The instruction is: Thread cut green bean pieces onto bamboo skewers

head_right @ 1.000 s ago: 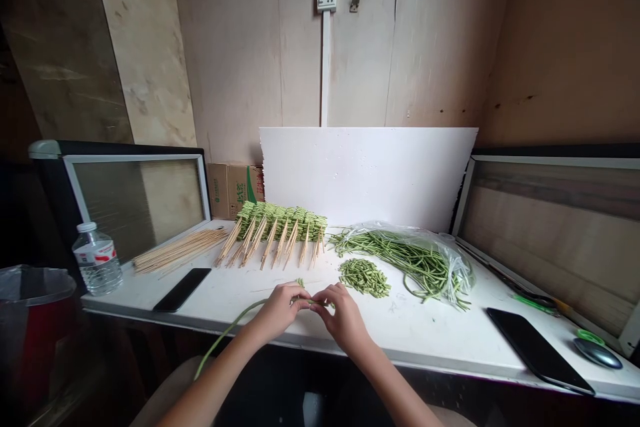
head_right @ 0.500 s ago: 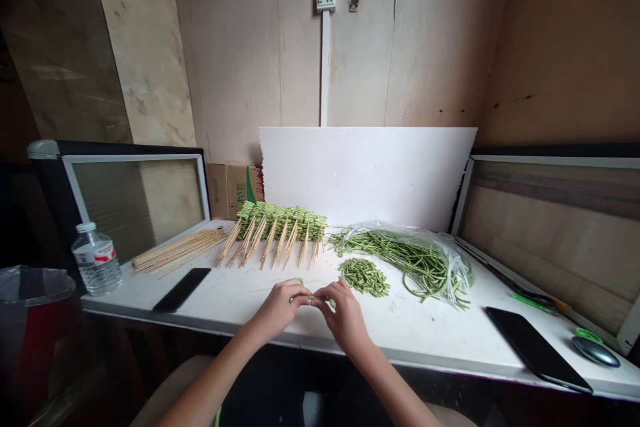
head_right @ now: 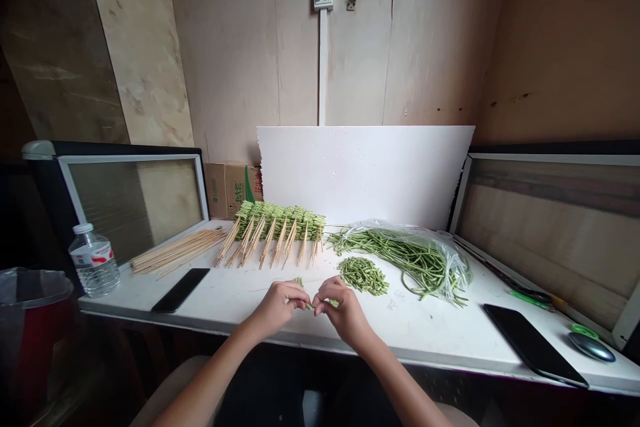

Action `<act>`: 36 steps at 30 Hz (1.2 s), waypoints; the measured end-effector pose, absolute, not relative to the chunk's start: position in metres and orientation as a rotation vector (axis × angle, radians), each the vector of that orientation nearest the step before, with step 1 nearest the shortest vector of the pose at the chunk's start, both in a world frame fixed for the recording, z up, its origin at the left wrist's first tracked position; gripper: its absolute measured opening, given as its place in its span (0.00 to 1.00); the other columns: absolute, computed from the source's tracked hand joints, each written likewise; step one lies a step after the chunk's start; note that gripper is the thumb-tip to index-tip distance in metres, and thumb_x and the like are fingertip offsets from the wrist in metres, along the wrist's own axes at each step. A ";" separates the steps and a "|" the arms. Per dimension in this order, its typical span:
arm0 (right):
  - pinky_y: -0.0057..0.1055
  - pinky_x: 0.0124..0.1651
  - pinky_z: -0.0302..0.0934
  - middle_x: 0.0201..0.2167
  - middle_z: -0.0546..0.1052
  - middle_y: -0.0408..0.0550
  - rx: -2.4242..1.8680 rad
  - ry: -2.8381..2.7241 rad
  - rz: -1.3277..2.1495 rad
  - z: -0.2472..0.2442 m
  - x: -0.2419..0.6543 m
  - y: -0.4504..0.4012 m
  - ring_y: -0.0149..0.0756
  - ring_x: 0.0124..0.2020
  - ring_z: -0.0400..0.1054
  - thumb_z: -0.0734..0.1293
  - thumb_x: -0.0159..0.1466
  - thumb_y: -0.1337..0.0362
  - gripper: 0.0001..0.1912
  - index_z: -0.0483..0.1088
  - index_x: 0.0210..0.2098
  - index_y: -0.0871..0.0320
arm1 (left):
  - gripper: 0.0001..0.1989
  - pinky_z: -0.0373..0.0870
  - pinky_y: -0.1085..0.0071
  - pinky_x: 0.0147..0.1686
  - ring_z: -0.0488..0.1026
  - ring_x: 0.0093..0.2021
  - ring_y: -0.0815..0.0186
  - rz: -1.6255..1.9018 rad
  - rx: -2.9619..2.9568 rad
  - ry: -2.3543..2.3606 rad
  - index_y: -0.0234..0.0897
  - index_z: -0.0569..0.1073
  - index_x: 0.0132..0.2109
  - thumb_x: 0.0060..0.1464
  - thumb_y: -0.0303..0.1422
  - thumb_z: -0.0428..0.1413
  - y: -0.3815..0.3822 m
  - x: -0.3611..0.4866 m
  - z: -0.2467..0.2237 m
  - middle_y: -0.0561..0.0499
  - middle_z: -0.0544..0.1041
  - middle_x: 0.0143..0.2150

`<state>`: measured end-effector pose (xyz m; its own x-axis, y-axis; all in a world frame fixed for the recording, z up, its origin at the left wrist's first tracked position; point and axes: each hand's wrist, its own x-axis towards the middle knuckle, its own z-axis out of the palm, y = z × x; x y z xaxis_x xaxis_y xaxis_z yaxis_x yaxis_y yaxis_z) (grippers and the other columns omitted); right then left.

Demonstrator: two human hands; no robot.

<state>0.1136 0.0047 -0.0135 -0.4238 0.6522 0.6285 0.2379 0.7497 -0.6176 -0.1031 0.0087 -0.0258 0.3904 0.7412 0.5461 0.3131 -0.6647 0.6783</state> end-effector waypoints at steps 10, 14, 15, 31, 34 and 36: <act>0.44 0.43 0.66 0.35 0.81 0.52 -1.010 -1.954 0.387 -0.030 0.154 0.046 0.48 0.39 0.72 0.64 0.71 0.49 0.19 0.82 0.44 0.52 | 0.11 0.73 0.68 0.40 0.75 0.35 0.64 1.249 1.983 1.124 0.36 0.85 0.44 0.62 0.35 0.59 0.012 -0.127 -0.008 0.45 0.82 0.39; 0.45 0.43 0.68 0.36 0.81 0.55 -1.147 -1.920 0.252 -0.058 0.159 0.060 0.48 0.37 0.74 0.65 0.70 0.53 0.17 0.82 0.40 0.56 | 0.11 0.73 0.67 0.42 0.75 0.36 0.63 1.205 2.002 1.133 0.36 0.85 0.44 0.62 0.35 0.58 0.013 -0.121 -0.013 0.45 0.81 0.40; 0.44 0.43 0.68 0.37 0.81 0.55 -1.164 -1.907 0.212 -0.062 0.157 0.061 0.48 0.38 0.74 0.66 0.69 0.54 0.16 0.82 0.39 0.56 | 0.11 0.73 0.67 0.42 0.75 0.36 0.63 1.198 2.004 1.133 0.36 0.85 0.44 0.62 0.35 0.59 0.013 -0.119 -0.015 0.45 0.81 0.39; 0.45 0.48 0.65 0.42 0.81 0.54 -1.080 -1.933 0.286 -0.047 0.145 0.052 0.50 0.46 0.71 0.58 0.75 0.52 0.22 0.80 0.43 0.55 | 0.15 0.73 0.66 0.44 0.76 0.39 0.63 1.163 2.043 1.098 0.38 0.83 0.49 0.65 0.32 0.53 0.012 -0.113 -0.020 0.45 0.78 0.41; 0.37 0.40 0.67 0.45 0.80 0.52 -0.942 -1.974 0.573 -0.027 0.129 0.029 0.44 0.42 0.74 0.61 0.73 0.48 0.21 0.75 0.55 0.53 | 0.15 0.74 0.66 0.42 0.76 0.37 0.63 1.194 1.985 1.110 0.37 0.82 0.52 0.62 0.31 0.56 0.007 -0.107 -0.016 0.45 0.80 0.40; 0.35 0.39 0.67 0.44 0.80 0.51 -0.871 -1.989 0.591 -0.020 0.118 0.016 0.43 0.43 0.74 0.67 0.70 0.48 0.22 0.73 0.58 0.52 | 0.16 0.74 0.66 0.42 0.77 0.36 0.64 1.198 1.937 1.110 0.37 0.80 0.54 0.61 0.31 0.57 0.003 -0.103 -0.012 0.47 0.80 0.38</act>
<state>0.1180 0.0164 -0.0199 -0.3840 0.7616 0.5220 0.3529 0.6435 -0.6792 -0.1031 0.0033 -0.0125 0.2435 0.8798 0.4082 0.3395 -0.4716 0.8139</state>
